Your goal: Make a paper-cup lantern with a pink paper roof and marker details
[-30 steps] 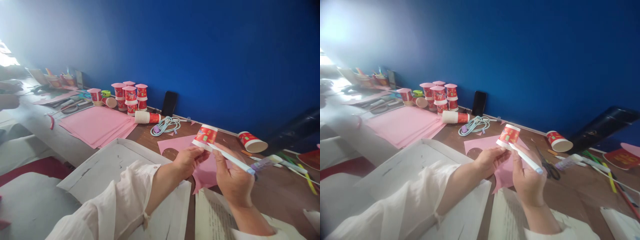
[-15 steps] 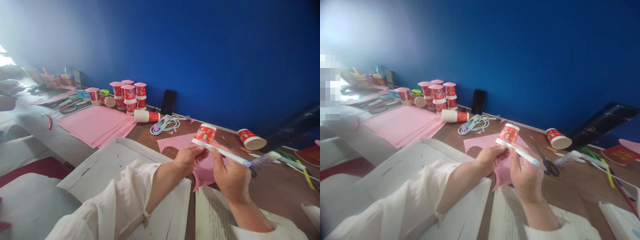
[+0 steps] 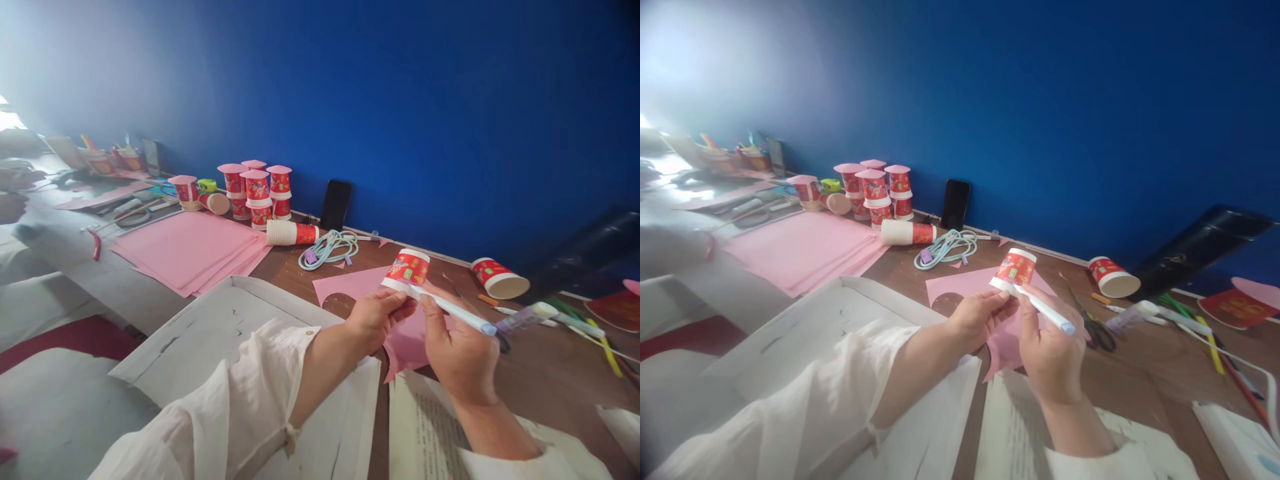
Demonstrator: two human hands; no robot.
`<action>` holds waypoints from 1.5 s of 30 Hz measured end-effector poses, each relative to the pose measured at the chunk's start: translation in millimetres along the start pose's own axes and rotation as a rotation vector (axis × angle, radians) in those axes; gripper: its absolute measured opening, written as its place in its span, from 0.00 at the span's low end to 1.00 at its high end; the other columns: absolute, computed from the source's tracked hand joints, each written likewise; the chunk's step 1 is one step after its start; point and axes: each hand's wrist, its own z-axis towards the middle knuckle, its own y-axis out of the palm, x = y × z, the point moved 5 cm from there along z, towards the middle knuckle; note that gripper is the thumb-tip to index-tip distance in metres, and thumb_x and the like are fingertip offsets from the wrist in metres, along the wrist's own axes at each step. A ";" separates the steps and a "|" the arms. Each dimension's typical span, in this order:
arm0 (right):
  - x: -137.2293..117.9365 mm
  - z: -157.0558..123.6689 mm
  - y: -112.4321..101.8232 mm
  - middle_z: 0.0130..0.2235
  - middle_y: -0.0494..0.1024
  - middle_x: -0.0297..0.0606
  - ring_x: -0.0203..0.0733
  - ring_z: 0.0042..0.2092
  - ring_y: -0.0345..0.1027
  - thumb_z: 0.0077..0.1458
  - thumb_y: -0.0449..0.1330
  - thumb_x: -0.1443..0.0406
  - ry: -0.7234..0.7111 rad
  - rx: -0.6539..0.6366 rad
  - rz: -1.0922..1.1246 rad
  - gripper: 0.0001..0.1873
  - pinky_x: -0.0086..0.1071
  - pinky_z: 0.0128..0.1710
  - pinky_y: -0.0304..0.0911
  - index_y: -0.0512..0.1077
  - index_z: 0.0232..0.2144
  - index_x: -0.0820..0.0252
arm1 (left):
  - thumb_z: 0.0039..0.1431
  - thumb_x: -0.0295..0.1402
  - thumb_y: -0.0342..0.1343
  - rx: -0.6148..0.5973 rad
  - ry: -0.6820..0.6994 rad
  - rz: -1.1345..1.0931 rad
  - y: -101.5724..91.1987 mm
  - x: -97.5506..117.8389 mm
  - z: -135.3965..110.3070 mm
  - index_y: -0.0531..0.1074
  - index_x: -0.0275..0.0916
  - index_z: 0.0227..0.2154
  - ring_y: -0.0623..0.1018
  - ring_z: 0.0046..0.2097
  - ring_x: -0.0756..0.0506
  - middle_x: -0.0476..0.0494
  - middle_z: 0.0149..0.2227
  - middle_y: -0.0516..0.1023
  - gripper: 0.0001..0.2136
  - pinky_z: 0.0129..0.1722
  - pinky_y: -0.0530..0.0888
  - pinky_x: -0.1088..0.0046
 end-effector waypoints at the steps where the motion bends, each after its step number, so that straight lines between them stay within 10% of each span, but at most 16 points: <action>1: -0.2 -0.5 0.3 0.40 0.81 0.45 0.46 0.43 0.75 0.58 0.58 0.64 -0.002 -0.005 -0.001 0.11 0.38 0.45 0.67 0.75 0.42 0.62 | 0.46 0.26 0.66 0.001 0.003 -0.009 0.0 0.2 0.1 0.77 0.28 0.28 0.76 0.32 0.51 0.42 0.29 0.77 0.07 0.49 0.70 0.69; 23: 7.7 -2.5 -14.6 0.38 0.80 0.46 0.49 0.42 0.75 0.61 0.54 0.63 0.179 0.112 -0.057 0.14 0.39 0.43 0.67 0.75 0.45 0.61 | 0.57 0.24 0.56 0.086 -0.101 -0.025 1.6 5.1 -5.0 0.74 0.28 0.29 0.77 0.32 0.50 0.40 0.29 0.77 0.04 0.46 0.73 0.71; 45: 2.6 -1.4 -15.1 0.46 0.78 0.47 0.50 0.47 0.72 0.58 0.56 0.68 0.056 0.142 0.062 0.15 0.43 0.48 0.66 0.72 0.48 0.60 | 0.57 0.23 0.55 0.033 -0.093 -0.107 0.9 3.5 0.5 0.75 0.28 0.29 0.77 0.33 0.51 0.43 0.28 0.76 0.04 0.43 0.74 0.76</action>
